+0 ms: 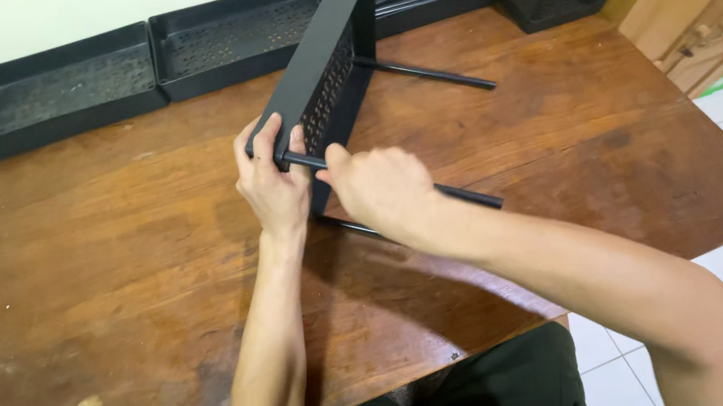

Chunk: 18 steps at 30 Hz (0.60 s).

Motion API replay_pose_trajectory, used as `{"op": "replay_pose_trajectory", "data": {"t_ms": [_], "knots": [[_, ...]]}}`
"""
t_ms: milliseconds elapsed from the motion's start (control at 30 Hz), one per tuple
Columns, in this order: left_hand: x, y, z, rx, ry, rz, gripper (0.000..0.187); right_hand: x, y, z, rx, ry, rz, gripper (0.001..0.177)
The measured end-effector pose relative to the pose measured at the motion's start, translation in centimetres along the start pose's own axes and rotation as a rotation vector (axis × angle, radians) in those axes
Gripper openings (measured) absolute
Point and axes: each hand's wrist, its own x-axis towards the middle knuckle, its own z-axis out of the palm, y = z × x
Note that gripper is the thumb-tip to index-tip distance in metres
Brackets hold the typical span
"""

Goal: The person assembles a black plastic plant stand by inserting metal rods into the corners of a perforated tray. They repeat this process for multiple units, aligning and securing each rod into the tray's corner holes on a wooden table.

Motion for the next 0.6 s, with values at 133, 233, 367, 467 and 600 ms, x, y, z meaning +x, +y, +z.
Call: {"op": "replay_pose_trajectory", "data": {"t_ms": [133,233,367,467,600], "knots": [[-0.3,0.3,-0.3,0.02,-0.049,0.024,0.028,-0.8,0.6,1.6,0.093,-0.05,0.03,0.038],[-0.3,1.5,-1.0,0.098,-0.131,0.106,0.042,-0.2,3.4,0.2,0.177,-0.154,-0.034,0.04],[0.3,3.2,-4.0,0.403,-0.588,0.069,0.062,-1.7,6.8,-2.8,0.106,-0.248,-0.115,0.036],[1.7,3.9,-5.9,0.291,-0.588,0.477,0.064,-2.7,8.1,-3.9,0.077,-0.204,-0.155,0.021],[2.6,5.2,-5.6,-0.018,-0.648,0.66,0.051,-2.6,8.3,-2.9,0.143,-0.325,-0.185,0.024]]}}
